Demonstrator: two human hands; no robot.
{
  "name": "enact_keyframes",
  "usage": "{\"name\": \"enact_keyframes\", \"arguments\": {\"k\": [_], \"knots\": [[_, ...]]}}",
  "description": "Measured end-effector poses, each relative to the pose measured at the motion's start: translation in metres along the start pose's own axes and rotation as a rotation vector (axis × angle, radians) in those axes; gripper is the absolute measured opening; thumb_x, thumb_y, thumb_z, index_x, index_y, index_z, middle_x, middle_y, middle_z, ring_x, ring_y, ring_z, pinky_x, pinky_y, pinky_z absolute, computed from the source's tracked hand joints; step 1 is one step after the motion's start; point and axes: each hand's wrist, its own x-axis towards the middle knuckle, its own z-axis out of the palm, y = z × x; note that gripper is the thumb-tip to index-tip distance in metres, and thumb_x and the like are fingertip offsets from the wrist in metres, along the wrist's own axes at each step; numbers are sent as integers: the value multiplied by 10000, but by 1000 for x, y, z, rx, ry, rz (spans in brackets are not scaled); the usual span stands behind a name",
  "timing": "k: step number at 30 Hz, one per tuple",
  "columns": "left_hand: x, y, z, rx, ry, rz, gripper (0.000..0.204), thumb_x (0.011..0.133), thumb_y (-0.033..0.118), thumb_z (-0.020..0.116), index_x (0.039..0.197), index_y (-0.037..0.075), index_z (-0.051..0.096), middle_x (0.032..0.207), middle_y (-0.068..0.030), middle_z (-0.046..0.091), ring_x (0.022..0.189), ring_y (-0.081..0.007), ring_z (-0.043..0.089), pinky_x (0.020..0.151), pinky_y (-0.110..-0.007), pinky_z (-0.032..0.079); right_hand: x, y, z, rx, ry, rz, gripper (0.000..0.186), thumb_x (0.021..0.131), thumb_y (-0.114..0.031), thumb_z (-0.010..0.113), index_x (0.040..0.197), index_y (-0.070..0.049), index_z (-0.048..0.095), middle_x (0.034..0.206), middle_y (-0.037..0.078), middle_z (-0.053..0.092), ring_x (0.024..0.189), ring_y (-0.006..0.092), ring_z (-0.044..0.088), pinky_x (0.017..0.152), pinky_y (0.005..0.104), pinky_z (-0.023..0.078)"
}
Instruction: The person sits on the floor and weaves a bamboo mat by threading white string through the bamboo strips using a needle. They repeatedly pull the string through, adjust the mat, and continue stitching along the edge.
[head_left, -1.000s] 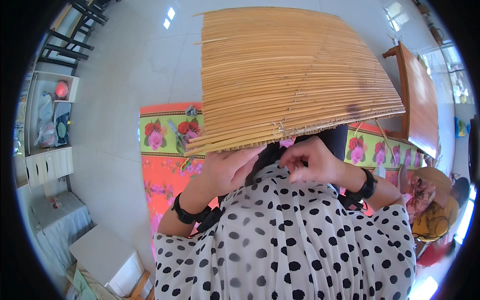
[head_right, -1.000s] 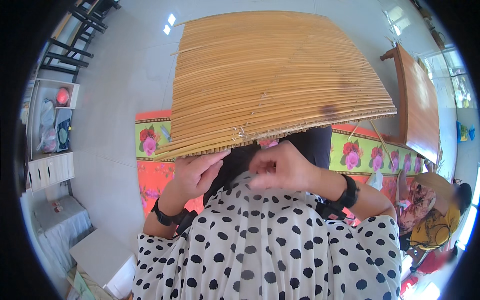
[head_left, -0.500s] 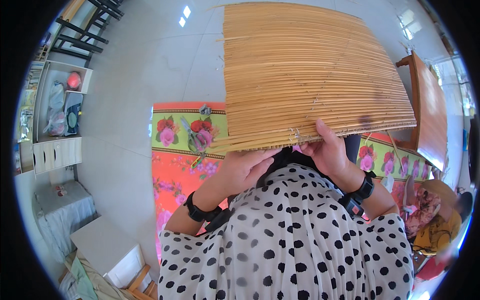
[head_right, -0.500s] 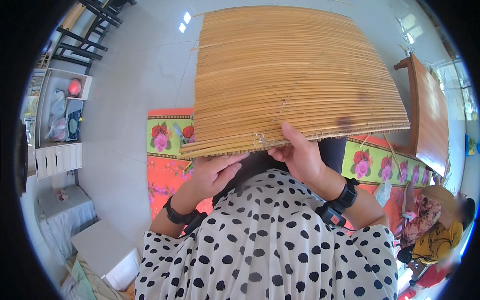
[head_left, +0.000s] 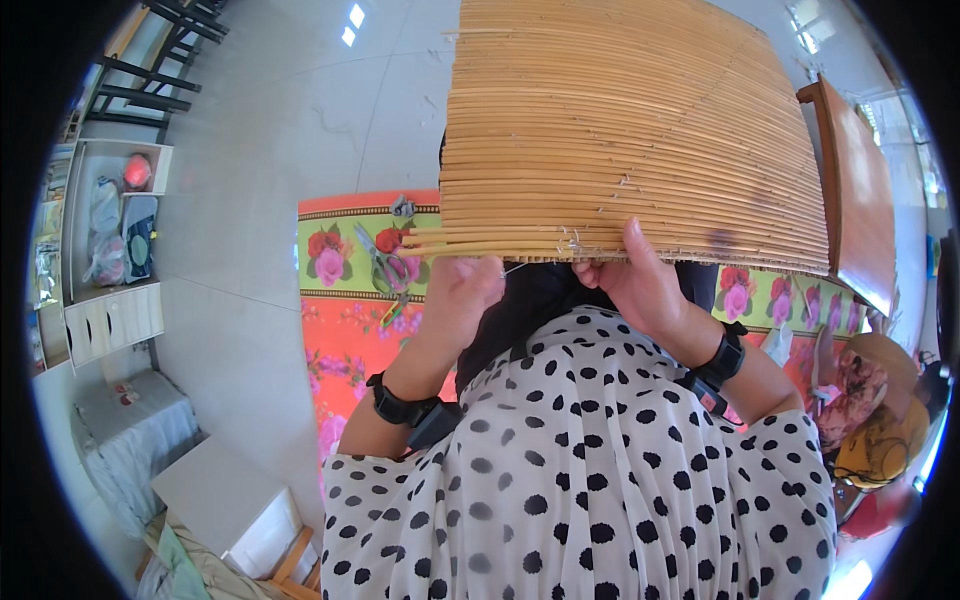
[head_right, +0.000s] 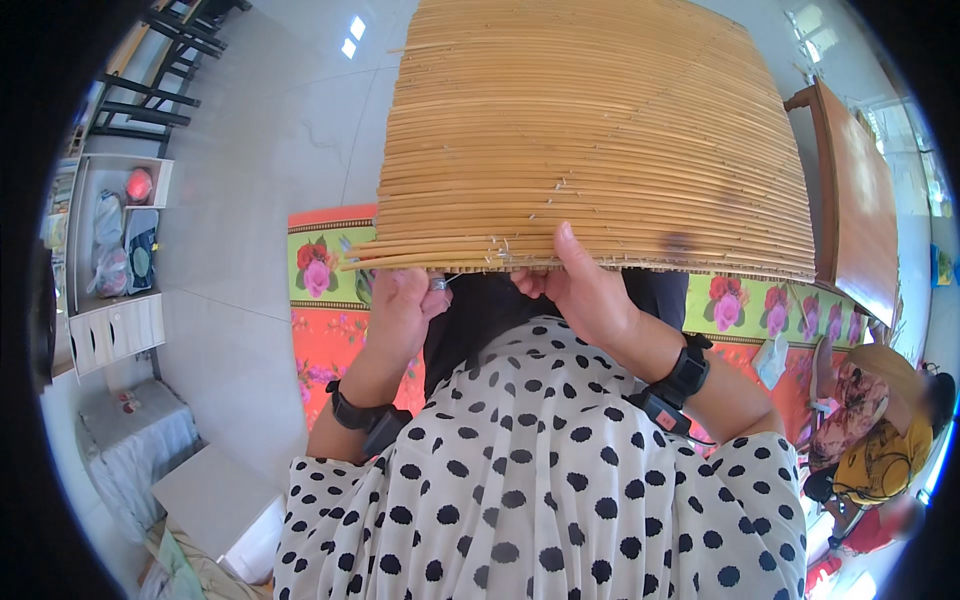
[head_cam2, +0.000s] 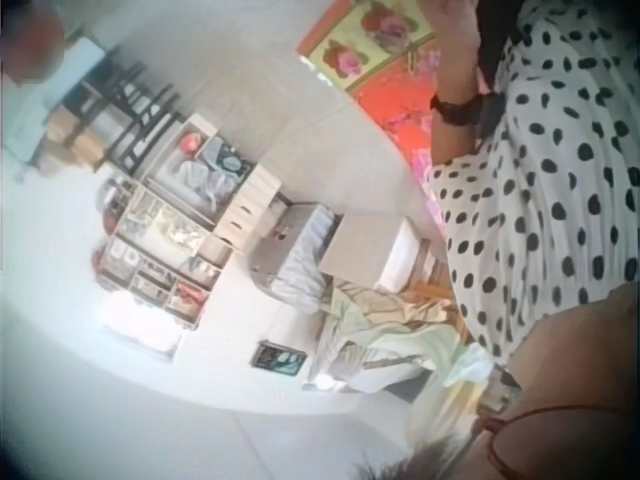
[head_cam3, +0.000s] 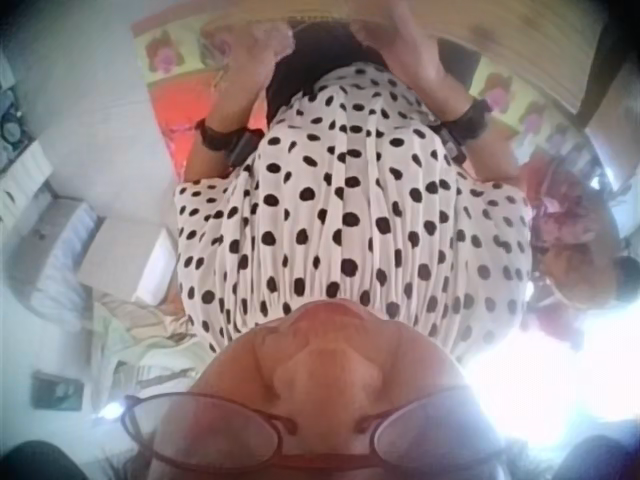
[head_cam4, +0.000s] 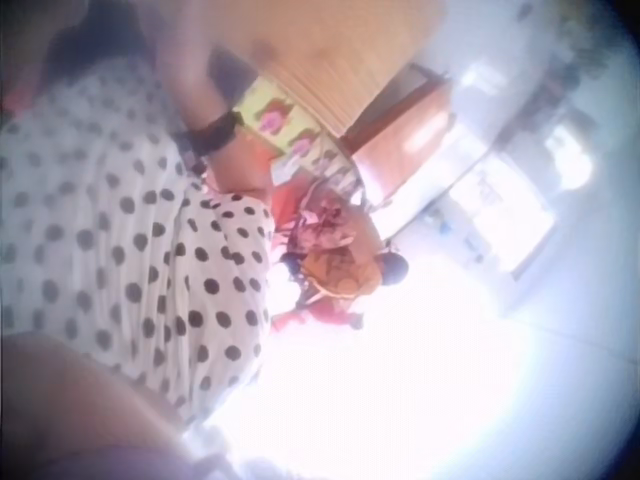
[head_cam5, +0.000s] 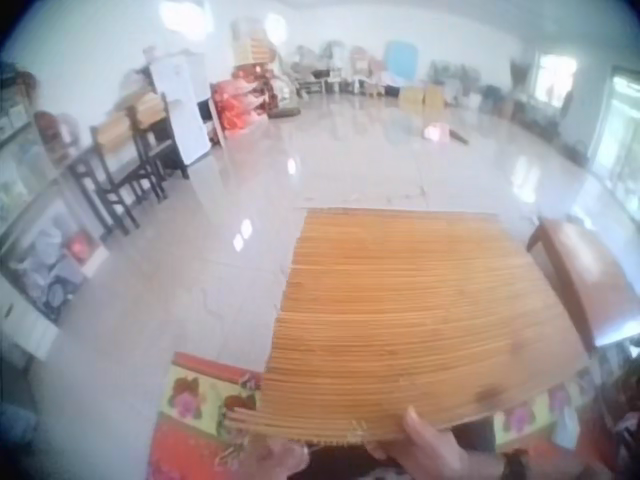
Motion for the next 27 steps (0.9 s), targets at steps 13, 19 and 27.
{"name": "enact_keyframes", "arguments": {"k": [13,19,27], "knots": [[-7,3,34,-64,420,-49,236,1039,207,568,1225,61,562,901,-10,603,543,-45,404,465,-226,334,-12,15,0,-39,-12,54,552,1097,-534,410,1317,-58,581,1117,93,682,1010,195,622,848,348,502],[-6,2,32,-74,411,-54,263,1033,213,581,1243,55,559,926,-15,615,578,-48,435,479,-223,354,-15,25,-9,-103,-80,115,462,1031,-492,596,1241,-83,638,1080,57,694,991,160,636,831,331,519],[-3,6,38,-52,437,-59,275,1033,225,584,1249,59,549,956,-22,625,627,-58,493,478,-213,353,-1,29,22,-79,134,150,329,1010,-356,683,1198,-87,661,1059,34,700,922,137,662,767,282,523]]}}
